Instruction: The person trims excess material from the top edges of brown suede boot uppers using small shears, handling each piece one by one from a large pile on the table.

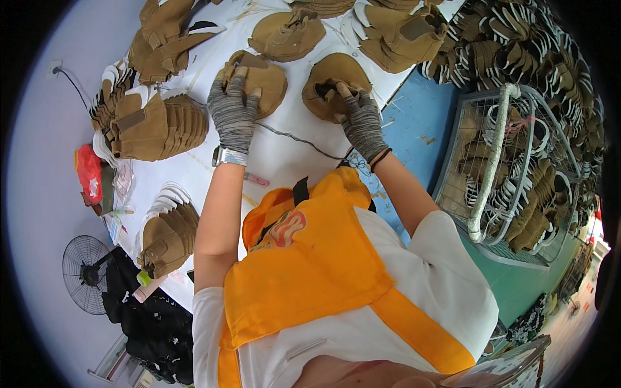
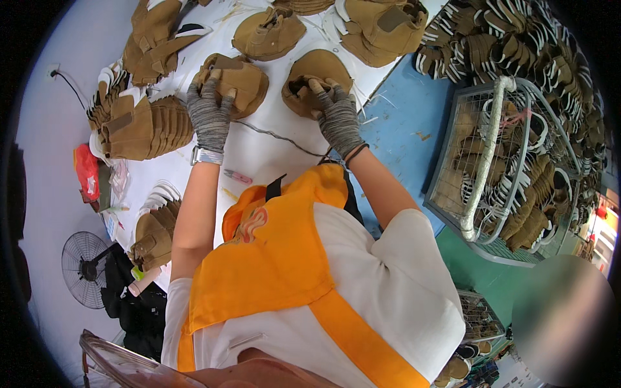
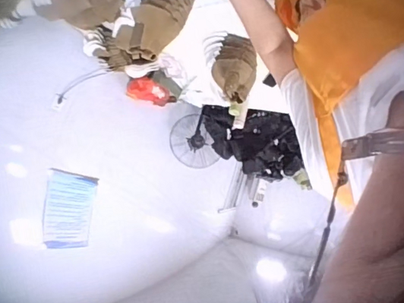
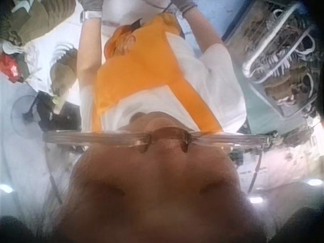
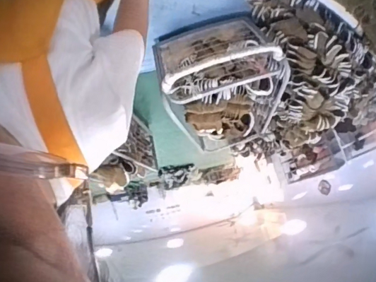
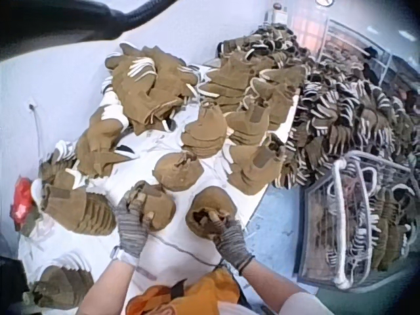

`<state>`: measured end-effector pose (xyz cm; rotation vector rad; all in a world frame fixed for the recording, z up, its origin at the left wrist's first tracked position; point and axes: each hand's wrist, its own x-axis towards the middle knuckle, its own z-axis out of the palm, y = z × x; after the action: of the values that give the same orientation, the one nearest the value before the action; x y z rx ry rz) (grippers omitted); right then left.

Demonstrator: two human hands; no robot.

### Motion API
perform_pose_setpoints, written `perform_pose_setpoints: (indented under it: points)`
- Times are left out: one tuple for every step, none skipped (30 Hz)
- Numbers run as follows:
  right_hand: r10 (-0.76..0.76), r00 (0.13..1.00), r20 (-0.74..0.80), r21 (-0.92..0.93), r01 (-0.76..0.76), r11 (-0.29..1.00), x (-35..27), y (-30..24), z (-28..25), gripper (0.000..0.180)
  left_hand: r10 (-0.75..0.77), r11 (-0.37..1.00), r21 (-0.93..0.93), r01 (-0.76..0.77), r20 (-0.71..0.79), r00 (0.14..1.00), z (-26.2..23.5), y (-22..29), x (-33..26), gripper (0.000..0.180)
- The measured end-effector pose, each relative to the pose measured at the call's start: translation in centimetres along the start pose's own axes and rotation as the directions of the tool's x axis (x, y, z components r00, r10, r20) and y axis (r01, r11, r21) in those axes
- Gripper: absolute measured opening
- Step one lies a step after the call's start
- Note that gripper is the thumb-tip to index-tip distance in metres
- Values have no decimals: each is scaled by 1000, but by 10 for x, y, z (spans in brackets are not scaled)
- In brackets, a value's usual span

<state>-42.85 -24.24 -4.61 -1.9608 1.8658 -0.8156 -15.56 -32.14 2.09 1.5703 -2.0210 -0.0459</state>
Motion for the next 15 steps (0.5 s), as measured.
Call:
perform_pose_setpoints:
  points:
    - [-1, 998, -61, 21, 2, 1000, 0, -5, 1, 73, -50, 998, -35, 50, 25, 998, -2, 0, 2, 63]
    - [-40, 995, -88, 44, 44, 998, -1, -6, 2, 72, -130, 991, 44, 128, 54, 990, -5, 2, 2, 70]
    - [-81, 990, -115, 61, 89, 994, 1, -6, -1, 71, -150, 986, 78, 144, 74, 986, -9, 6, 3, 72]
    - [-122, 982, -143, 77, 134, 988, 2, -4, -2, 70, -171, 981, 112, 160, 92, 981, -13, 9, 3, 74]
    - [-91, 990, -110, 144, 106, 984, 3, -4, -4, 69, -193, 973, 146, 176, 109, 975, -17, 13, 4, 75]
    - [-61, 996, -72, 210, 75, 975, 2, -3, -4, 69, -208, 971, 140, 192, 108, 972, -15, 13, 2, 81]
    - [-34, 999, -33, 274, 42, 961, 2, 0, -3, 68, -162, 980, 133, 150, 90, 983, -12, 14, -1, 82]
    - [40, 999, -36, 344, -25, 939, 5, 8, 2, 66, -117, 986, 128, 107, 72, 991, -9, 17, -4, 83]
    - [29, 999, -29, 331, -17, 943, 7, 10, 2, 65, -76, 989, 129, 68, 52, 996, -8, 19, -7, 84]
    - [17, 1000, -22, 318, -9, 948, 10, 12, 0, 65, -68, 988, 149, 50, 122, 990, -11, 26, -10, 82]
    - [6, 1000, -16, 306, -1, 952, 13, 13, -3, 64, 47, 958, 277, -69, 87, 995, -2, 20, -17, 82]
    - [10, 1000, 5, 291, -11, 957, 15, 11, -7, 63, 159, 896, 408, -173, 70, 985, 14, 9, -32, 81]
    - [18, 1000, 23, 278, -23, 960, 16, 8, -9, 63, 271, 803, 532, -268, 73, 960, 15, 10, -35, 81]
    - [26, 999, 41, 264, -36, 964, 15, 5, -10, 62, 197, 871, 428, -240, 143, 970, 11, 11, -42, 76]
    - [15, 1000, 11, 250, -17, 968, 12, 9, -5, 62, 150, 913, 351, -208, 185, 971, 3, 15, -38, 74]
